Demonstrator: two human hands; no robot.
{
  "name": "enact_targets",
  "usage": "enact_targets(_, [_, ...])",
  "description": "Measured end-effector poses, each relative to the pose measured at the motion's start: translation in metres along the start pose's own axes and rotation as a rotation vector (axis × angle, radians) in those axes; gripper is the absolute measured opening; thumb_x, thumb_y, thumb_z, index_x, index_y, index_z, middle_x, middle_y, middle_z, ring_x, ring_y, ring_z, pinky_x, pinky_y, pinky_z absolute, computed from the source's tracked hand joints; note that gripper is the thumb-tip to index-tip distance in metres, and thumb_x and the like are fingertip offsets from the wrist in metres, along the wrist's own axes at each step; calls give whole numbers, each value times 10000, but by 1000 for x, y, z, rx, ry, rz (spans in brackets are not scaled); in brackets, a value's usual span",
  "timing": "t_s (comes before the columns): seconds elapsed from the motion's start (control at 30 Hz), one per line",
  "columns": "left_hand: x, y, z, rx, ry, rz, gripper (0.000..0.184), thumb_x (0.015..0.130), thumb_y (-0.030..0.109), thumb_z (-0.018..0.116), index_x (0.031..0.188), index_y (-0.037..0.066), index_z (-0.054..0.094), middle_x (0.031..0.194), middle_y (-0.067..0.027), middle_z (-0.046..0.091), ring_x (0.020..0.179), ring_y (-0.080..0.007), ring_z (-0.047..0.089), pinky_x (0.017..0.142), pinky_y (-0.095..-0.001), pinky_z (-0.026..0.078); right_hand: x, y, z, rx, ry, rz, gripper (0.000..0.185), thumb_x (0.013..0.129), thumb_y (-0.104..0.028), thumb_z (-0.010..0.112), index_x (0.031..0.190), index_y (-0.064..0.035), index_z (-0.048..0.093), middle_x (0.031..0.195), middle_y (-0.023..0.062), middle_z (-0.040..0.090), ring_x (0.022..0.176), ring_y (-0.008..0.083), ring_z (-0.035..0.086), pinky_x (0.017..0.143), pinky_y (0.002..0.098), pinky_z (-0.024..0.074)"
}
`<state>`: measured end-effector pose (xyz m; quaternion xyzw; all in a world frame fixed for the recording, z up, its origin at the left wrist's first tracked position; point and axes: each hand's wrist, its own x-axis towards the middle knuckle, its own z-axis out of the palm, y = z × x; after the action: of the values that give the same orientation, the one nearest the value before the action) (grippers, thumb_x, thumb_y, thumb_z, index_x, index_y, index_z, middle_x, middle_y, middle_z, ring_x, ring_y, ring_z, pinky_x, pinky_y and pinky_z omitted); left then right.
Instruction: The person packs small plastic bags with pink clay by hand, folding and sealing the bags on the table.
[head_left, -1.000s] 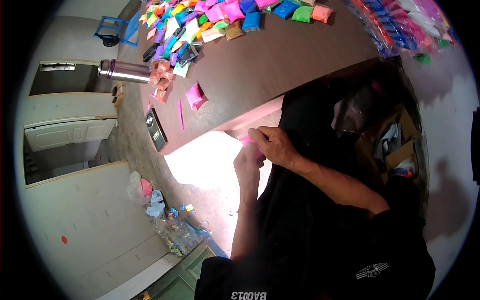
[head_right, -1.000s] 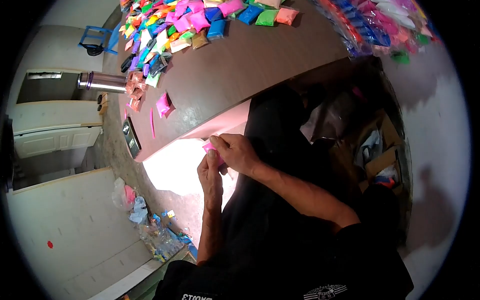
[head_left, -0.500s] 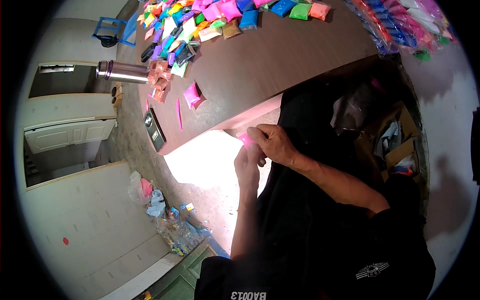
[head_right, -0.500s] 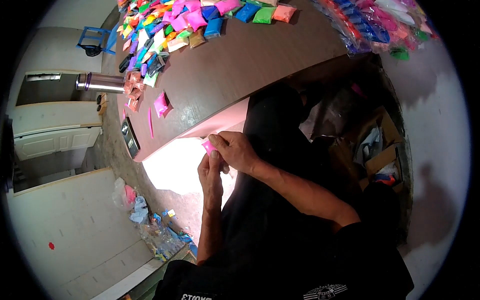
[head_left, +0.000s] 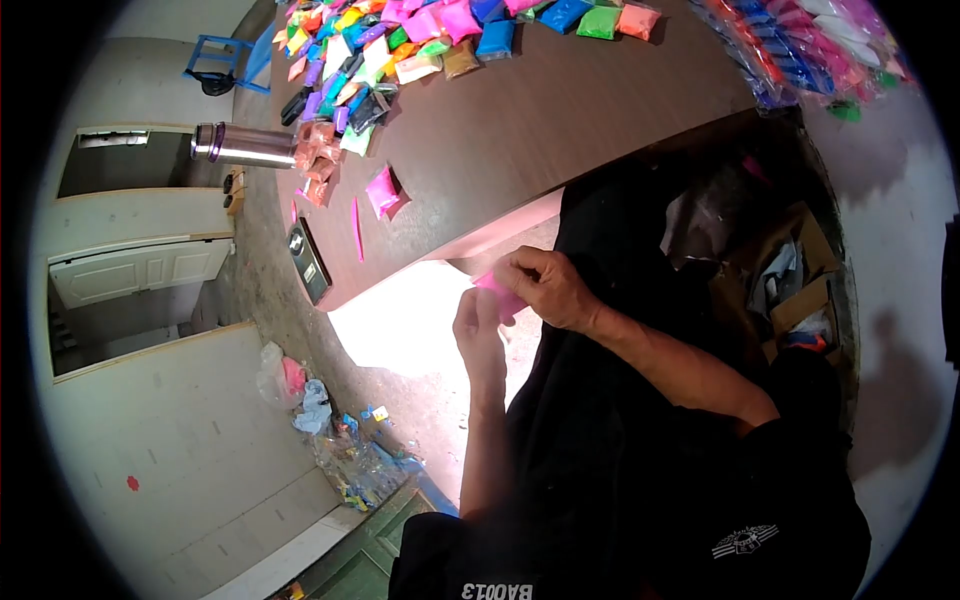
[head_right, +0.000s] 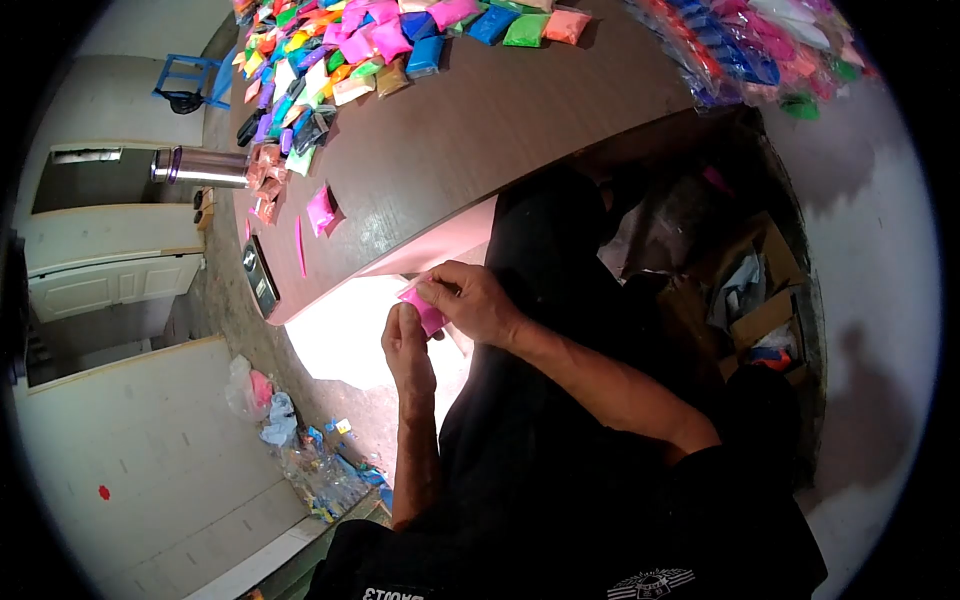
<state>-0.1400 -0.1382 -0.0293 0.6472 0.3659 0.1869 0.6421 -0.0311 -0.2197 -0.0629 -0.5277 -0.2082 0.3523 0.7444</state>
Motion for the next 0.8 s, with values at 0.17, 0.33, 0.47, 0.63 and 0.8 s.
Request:
enact_targets(0.17, [3, 1, -6, -23, 18, 125, 215, 1030, 186, 603, 874, 39, 620, 741, 18, 606, 672, -33, 517, 574, -192, 405, -2, -3, 0, -109, -8, -70, 210, 977, -178, 666, 1042, 18, 706, 886, 82, 705, 767, 123, 645, 692, 270, 541])
enact_targets(0.33, [7, -8, -12, -2, 46, 171, 195, 1022, 153, 612, 869, 34, 623, 758, 26, 620, 675, -29, 518, 607, -188, 411, -2, -11, 1, -87, -4, -33, 171, 936, -153, 674, 985, 8, 701, 836, 30, 679, 714, 81, 585, 668, 249, 499])
enact_targets(0.47, [3, -8, -14, -45, 10, 93, 220, 1030, 214, 610, 906, 32, 631, 786, -4, 592, 708, -68, 510, 652, -231, 416, -1, -6, -1, -103, -1, -49, 156, 929, -139, 673, 982, 5, 700, 844, 28, 681, 720, 79, 586, 670, 251, 502])
enact_targets(0.63, [5, -8, -10, -41, 76, 81, 194, 1020, 192, 623, 955, 11, 651, 809, -12, 616, 723, -76, 534, 665, -232, 436, -4, -1, -2, -163, -69, -41, 160, 946, -128, 661, 993, 23, 685, 875, 93, 694, 767, 158, 660, 715, 291, 550])
enact_targets(0.8, [6, -8, -13, -2, 45, 154, 177, 1016, 175, 628, 965, 7, 653, 831, -21, 641, 728, -80, 555, 675, -232, 455, -4, -11, 0, -174, -53, -28, 139, 951, -118, 652, 964, 18, 679, 845, 89, 679, 762, 154, 647, 715, 288, 545])
